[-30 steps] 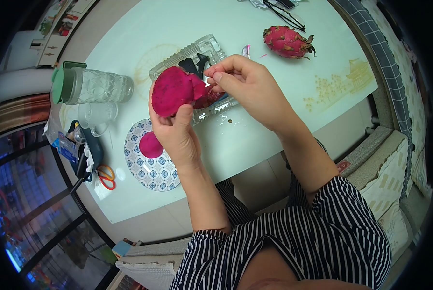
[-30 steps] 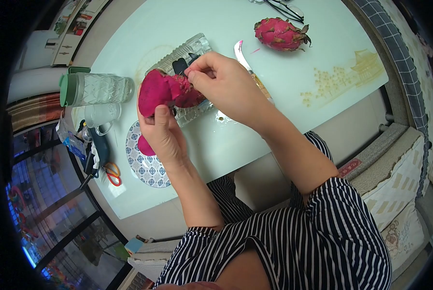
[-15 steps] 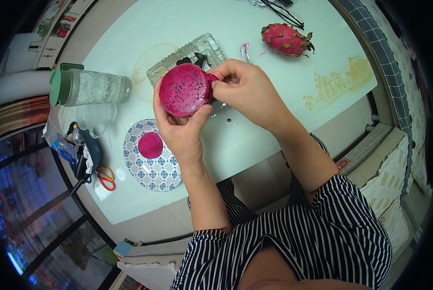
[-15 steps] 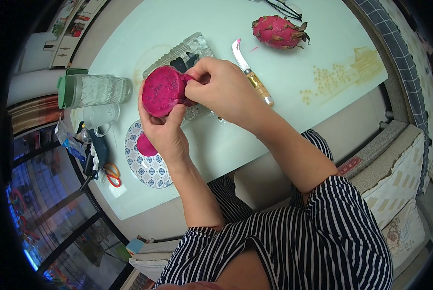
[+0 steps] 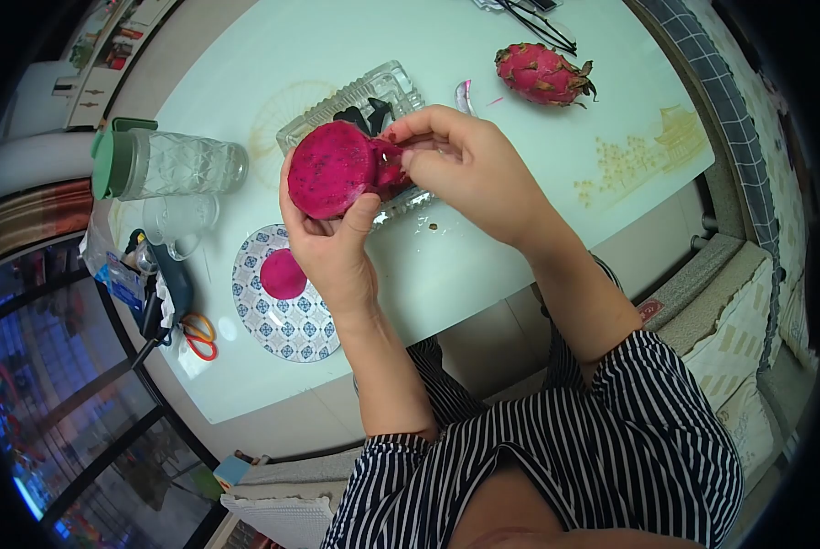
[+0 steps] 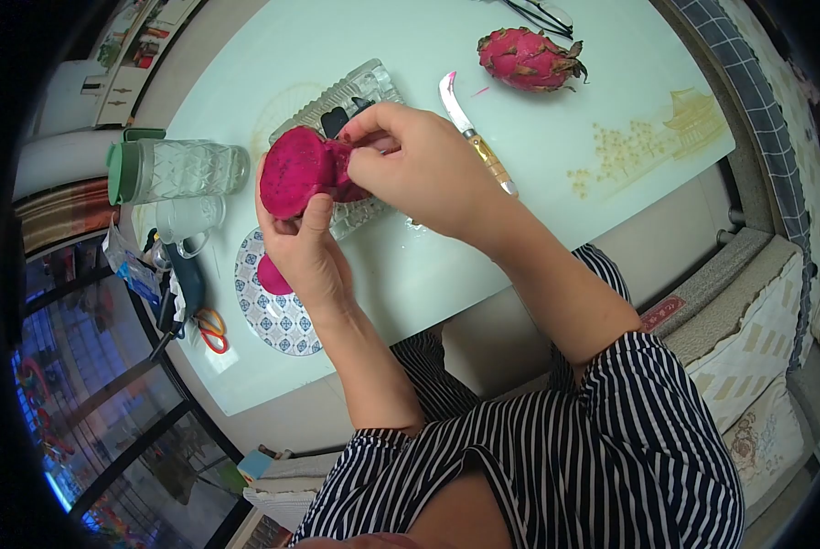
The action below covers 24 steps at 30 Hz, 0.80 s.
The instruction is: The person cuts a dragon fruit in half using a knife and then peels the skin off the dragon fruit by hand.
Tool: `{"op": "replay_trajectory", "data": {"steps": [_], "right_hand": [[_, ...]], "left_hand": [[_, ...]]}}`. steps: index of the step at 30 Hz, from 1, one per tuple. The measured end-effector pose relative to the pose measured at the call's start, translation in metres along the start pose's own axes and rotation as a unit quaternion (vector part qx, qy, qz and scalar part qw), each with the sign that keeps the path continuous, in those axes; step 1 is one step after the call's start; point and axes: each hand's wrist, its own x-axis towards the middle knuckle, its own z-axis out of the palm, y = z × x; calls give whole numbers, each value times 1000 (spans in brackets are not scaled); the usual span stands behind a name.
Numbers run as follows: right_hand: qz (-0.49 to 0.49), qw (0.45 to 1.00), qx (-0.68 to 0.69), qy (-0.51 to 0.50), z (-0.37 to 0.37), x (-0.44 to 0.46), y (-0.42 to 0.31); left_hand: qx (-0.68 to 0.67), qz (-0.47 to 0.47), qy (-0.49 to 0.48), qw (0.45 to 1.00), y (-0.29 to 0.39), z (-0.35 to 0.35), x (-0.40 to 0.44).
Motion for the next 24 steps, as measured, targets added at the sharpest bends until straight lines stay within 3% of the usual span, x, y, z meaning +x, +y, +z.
{"op": "replay_trajectory", "data": {"steps": [2, 4, 7, 10, 17, 19, 24], "right_hand": [[-17, 1000, -10, 19, 1, -2, -2], [-54, 986, -153, 25, -1, -3, -6], [-127, 972, -188, 62, 0, -2, 2], [-135, 961, -230, 68, 0, -1, 4], [-67, 983, -164, 46, -4, 0, -1], [-6, 991, -135, 24, -5, -2, -5], [5, 998, -67, 8, -6, 2, 4]], "left_hand": [[17, 10, -9, 1000, -1, -1, 0], [35, 20, -18, 999, -1, -1, -1], [60, 22, -22, 998, -1, -1, -3], [88, 28, -38, 995, -2, -3, -3], [46, 7, -54, 997, -1, -3, -4], [24, 3, -53, 998, -1, -4, -4], [-81, -54, -54, 994, -6, -11, -1]]}}
